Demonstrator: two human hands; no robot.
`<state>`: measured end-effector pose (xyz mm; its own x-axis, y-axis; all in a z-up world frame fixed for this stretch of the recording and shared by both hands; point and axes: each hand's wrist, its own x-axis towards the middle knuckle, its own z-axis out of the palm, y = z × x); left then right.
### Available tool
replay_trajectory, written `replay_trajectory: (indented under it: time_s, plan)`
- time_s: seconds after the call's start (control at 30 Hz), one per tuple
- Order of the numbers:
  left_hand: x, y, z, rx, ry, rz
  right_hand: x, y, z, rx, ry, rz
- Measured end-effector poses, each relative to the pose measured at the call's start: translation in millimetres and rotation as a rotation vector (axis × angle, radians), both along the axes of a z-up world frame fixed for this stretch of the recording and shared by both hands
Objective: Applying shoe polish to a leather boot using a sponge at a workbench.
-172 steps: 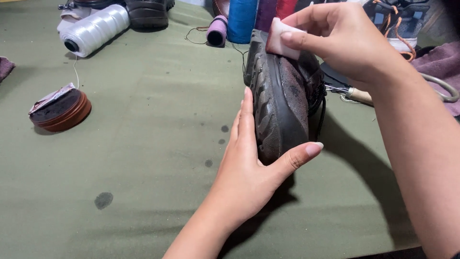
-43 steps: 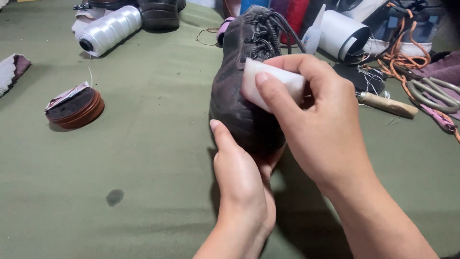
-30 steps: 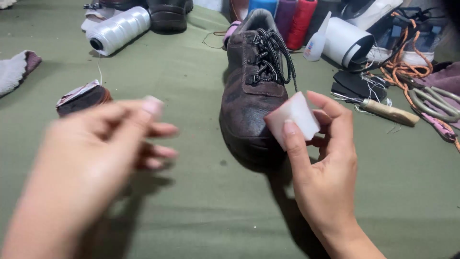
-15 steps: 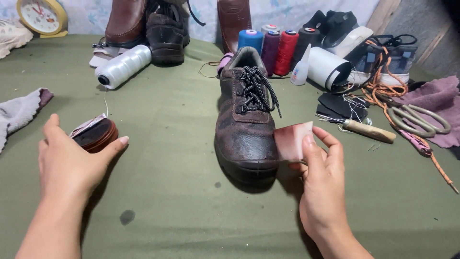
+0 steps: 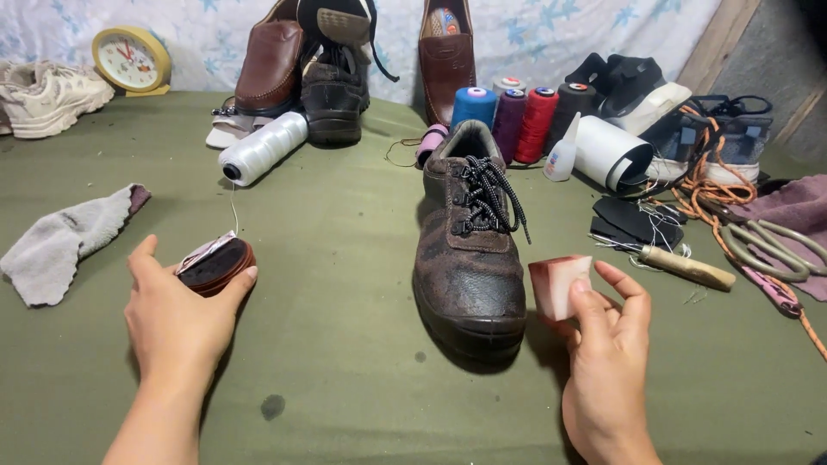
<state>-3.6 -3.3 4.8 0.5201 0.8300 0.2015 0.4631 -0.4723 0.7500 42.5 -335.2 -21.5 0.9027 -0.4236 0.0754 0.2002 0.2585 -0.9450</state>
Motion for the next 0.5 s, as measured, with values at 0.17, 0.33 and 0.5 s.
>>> replay_trajectory:
  time_s: [0.17, 0.33, 0.5]
  plan:
    - [-8.1, -4.3, -1.1, 0.098, -0.23, 0.057, -2.3, -0.2, 3.2, 0.006, -0.029, -0.004]
    - [-18.7, -41.3, 19.0, 0.333, -0.52, -0.195, 0.5, -9.2, 0.3, -0.04, -0.131, -0.061]
    - [-20.5, -101.5, 47.8, 0.328, -0.672, -0.437, -18.9, -10.5, 48.5, -0.157, -0.322, -0.06]
